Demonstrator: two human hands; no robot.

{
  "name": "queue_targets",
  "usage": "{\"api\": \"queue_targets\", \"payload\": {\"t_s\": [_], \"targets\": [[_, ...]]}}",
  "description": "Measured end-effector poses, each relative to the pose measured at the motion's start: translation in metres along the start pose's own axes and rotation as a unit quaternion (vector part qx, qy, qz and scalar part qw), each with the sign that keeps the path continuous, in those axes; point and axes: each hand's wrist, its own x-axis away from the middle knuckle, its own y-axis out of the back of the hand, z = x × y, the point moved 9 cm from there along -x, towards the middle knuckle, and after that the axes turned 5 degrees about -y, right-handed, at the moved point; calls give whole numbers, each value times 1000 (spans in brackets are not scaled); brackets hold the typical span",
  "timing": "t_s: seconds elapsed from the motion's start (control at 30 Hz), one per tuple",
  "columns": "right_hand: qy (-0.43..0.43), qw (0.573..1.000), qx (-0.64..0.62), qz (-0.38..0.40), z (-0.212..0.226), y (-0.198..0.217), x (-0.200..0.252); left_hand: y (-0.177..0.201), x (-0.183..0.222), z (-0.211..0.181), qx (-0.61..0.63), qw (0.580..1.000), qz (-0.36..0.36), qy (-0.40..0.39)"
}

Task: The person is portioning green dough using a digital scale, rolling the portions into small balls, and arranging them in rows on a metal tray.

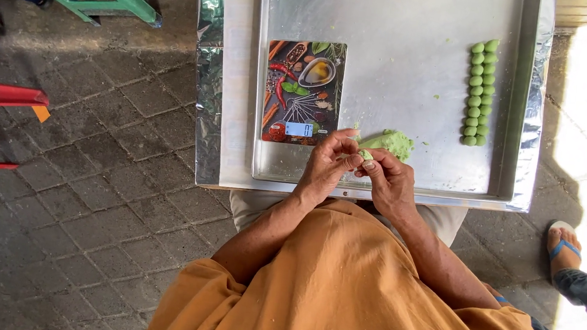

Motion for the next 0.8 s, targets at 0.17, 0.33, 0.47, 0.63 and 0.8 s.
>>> {"api": "queue_targets", "payload": {"t_s": [0.17, 0.33, 0.47, 0.63, 0.8], "targets": [[-4, 998, 54, 28, 6, 9, -1, -2, 12, 3, -3, 1000, 12, -10], [61, 996, 35, 46, 13, 6, 3, -7, 16, 9, 63, 996, 46, 31], [123, 986, 2, 115, 41, -14, 6, -15, 32, 43, 251, 954, 43, 157], [145, 984, 67, 85, 31, -3, 7, -12, 32, 8, 158, 985, 3, 61], [64, 997, 36, 11, 13, 0, 6, -3, 34, -25, -2, 996, 29, -89]]}}
